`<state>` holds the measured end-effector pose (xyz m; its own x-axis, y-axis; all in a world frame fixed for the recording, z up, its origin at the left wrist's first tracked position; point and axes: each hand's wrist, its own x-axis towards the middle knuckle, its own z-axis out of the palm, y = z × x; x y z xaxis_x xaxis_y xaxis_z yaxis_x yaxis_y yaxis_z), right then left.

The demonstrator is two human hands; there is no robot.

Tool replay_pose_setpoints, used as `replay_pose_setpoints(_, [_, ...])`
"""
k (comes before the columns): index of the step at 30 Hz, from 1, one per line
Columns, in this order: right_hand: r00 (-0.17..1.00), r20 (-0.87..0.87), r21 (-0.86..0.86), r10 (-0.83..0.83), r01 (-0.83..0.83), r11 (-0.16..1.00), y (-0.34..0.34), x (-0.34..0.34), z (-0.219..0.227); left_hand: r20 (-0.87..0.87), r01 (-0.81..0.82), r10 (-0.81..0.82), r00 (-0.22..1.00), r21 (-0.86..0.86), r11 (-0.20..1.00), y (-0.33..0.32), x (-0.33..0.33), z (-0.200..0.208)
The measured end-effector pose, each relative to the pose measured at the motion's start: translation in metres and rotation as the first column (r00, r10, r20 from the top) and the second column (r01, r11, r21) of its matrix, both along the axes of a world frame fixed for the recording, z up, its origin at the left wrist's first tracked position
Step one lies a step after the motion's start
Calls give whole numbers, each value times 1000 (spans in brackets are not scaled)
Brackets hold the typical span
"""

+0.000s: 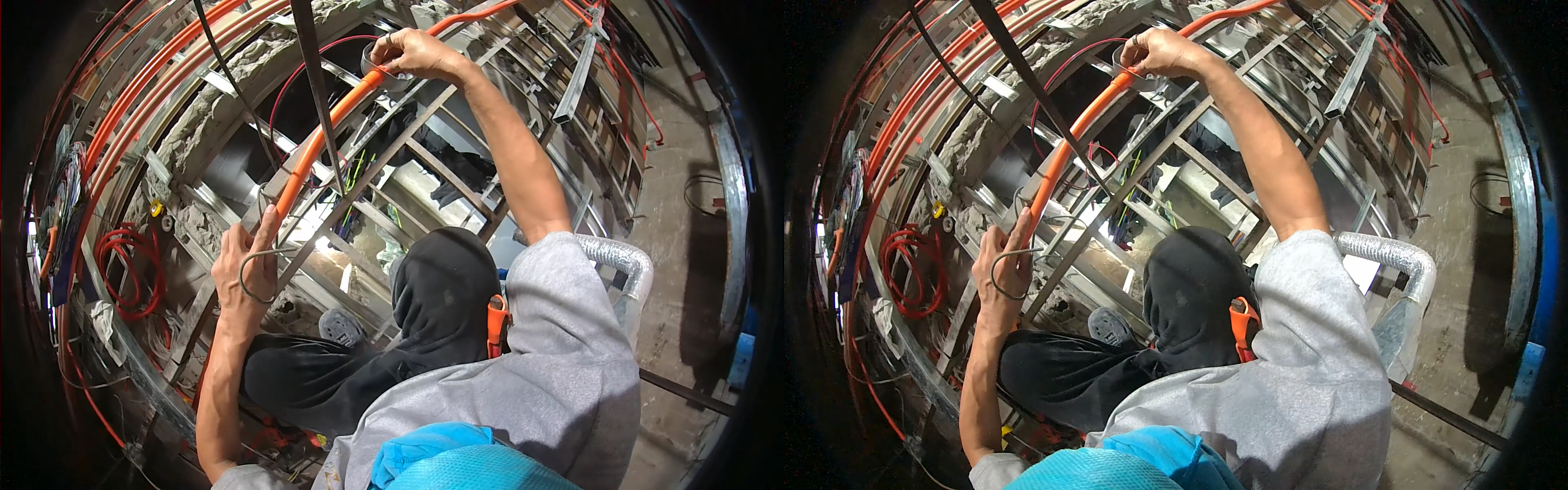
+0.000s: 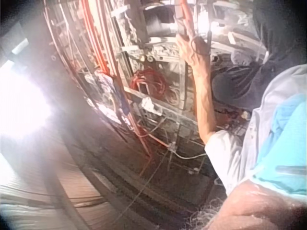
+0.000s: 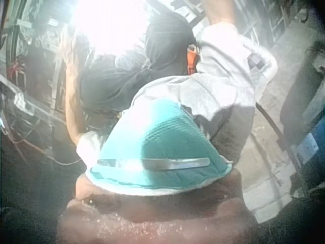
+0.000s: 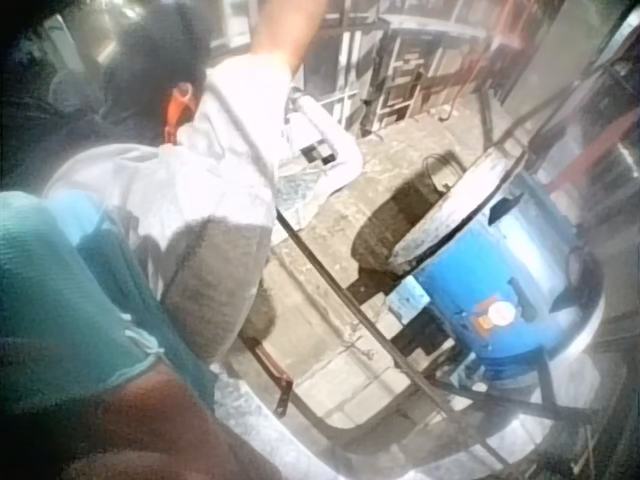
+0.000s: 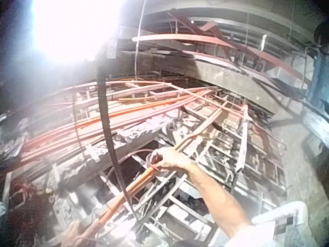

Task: The person fits an orange conduit pipe along a ceiling frame, fastens it to the metal structure with cable ties by hand, and trims the ties using pliers.

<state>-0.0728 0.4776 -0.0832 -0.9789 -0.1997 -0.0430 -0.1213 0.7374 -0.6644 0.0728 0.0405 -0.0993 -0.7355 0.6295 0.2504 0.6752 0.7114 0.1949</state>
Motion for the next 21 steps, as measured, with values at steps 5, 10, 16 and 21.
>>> replay_pose_setpoints(5, [983, 184, -85, 21, -6, 996, 1, -1, 12, 6, -8, 8, 1000, 5, 1000, -2, 0, 1])
replay_pose_setpoints(10, [980, 197, -82, -1, 17, 997, 5, 9, 20, -34, -7, 7, 999, -1, 1000, -1, -1, -5])
replay_pose_setpoints(16, [967, 233, -205, 108, -60, 977, -4, 3, 16, -51, -26, 27, 998, 10, 1000, -5, 1, -4])
replay_pose_setpoints(21, [966, 205, -174, 154, -119, 977, 0, -5, 15, -30, -13, 14, 999, 27, 1000, -5, -1, 1])
